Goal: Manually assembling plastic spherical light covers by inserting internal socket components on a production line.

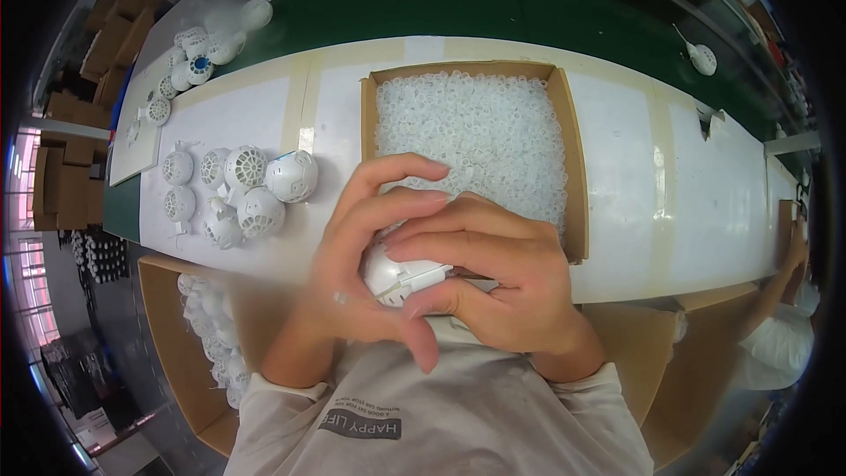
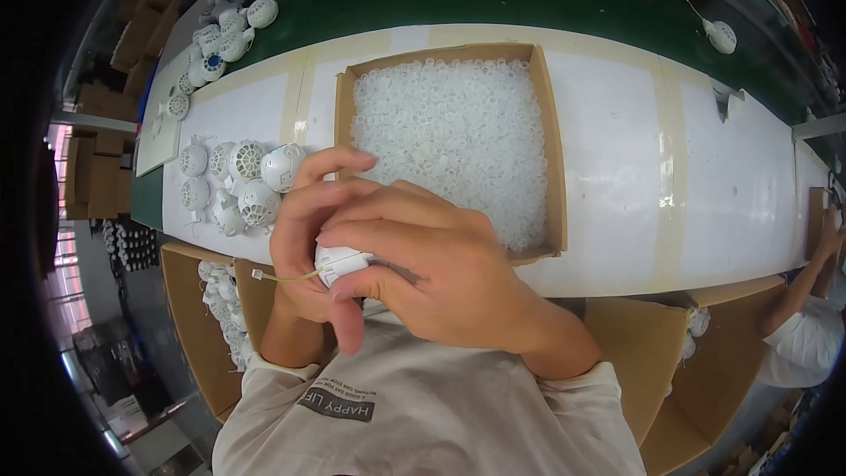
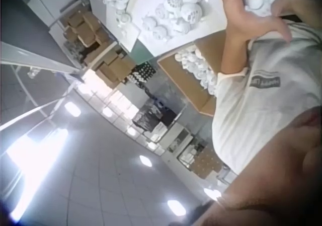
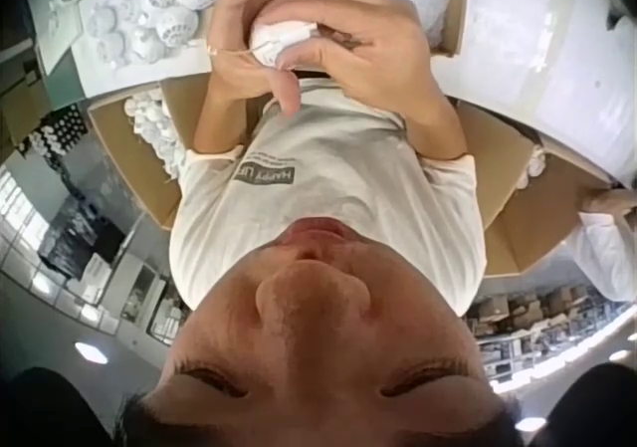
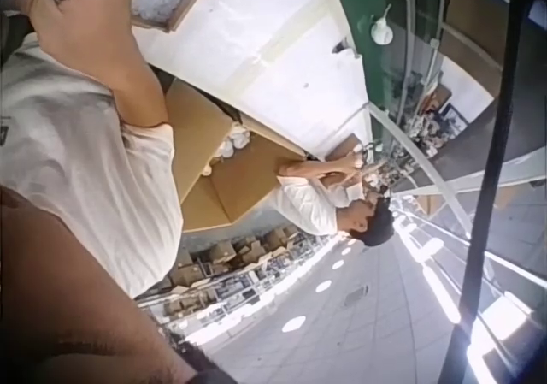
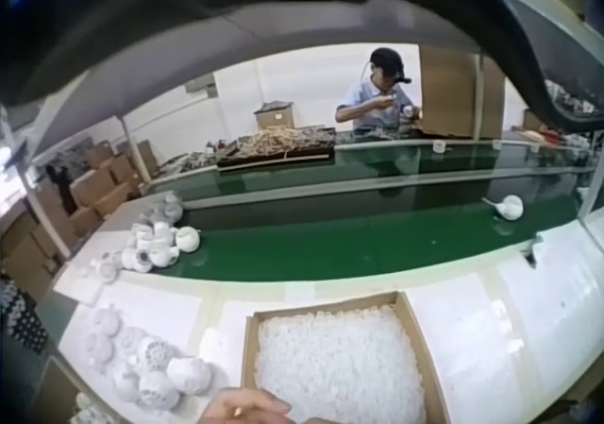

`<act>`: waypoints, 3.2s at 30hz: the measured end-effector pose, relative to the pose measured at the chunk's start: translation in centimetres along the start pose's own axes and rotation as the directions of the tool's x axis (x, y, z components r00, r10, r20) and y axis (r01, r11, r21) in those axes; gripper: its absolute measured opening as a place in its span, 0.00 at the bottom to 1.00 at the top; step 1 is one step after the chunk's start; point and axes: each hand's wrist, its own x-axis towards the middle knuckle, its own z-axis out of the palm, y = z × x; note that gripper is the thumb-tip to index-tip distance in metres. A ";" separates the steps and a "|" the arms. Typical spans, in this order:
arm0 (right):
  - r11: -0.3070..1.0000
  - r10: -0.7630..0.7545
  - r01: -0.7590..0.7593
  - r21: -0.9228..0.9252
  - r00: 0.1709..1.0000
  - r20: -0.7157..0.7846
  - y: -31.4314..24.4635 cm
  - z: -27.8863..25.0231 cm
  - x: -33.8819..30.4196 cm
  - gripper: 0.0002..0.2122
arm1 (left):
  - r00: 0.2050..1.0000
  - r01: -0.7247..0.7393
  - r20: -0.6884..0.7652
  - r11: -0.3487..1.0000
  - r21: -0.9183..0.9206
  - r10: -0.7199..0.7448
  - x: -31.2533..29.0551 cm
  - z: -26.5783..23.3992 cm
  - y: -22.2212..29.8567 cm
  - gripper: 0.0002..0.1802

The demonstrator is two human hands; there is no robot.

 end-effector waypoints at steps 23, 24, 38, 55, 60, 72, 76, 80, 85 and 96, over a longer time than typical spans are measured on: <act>0.999 -0.011 0.010 0.034 0.999 0.032 0.1 0.5 0.4 0.14 | 0.999 -0.047 0.035 0.964 0.262 0.039 -0.1 0.0 1.2 0.42; 0.999 -0.008 0.006 0.044 0.999 0.039 0.2 0.5 0.5 0.14 | 0.999 -0.047 -0.017 0.987 0.150 0.051 -0.5 0.4 0.9 0.41; 0.997 0.051 -0.058 0.050 0.992 0.117 -1.2 0.0 0.2 0.18 | 0.985 -0.165 -0.097 0.953 -0.255 0.145 -2.0 1.4 -0.4 0.52; 0.995 -0.082 0.086 -0.055 0.994 0.077 -0.8 0.8 0.0 0.12 | 0.991 -0.117 0.085 0.963 0.241 0.099 -0.4 0.0 0.6 0.46; 0.987 -0.144 0.143 -0.070 0.990 -0.004 -0.5 1.7 0.1 0.10 | 0.956 -0.268 -0.062 0.939 0.217 0.288 -1.0 0.3 -0.6 0.38; 0.983 -0.179 0.179 -0.029 0.984 0.008 -0.3 2.4 1.6 0.12 | 0.928 -0.359 -0.036 0.914 0.188 0.371 -0.7 -1.4 -0.7 0.43; 0.984 -0.179 0.179 -0.011 0.984 -0.009 -0.6 2.5 1.5 0.13 | 0.949 -0.286 -0.120 0.956 0.061 0.292 -1.4 -1.1 -0.5 0.52; 0.975 -0.203 0.194 -0.111 0.976 -0.075 -1.0 2.8 1.0 0.13 | 0.974 -0.120 -0.213 0.970 -0.212 0.074 -1.9 0.1 -0.4 0.59; 0.927 -0.210 0.182 -0.327 0.976 -0.052 -1.8 1.5 0.6 0.12 | 0.979 0.063 -0.138 0.867 -0.494 -0.150 -2.1 0.1 0.4 0.53; 0.844 -0.344 0.210 -0.493 0.918 -0.197 -1.4 1.1 1.8 0.08 | 0.808 0.348 0.043 0.416 -0.840 -0.588 -2.1 0.9 3.0 0.37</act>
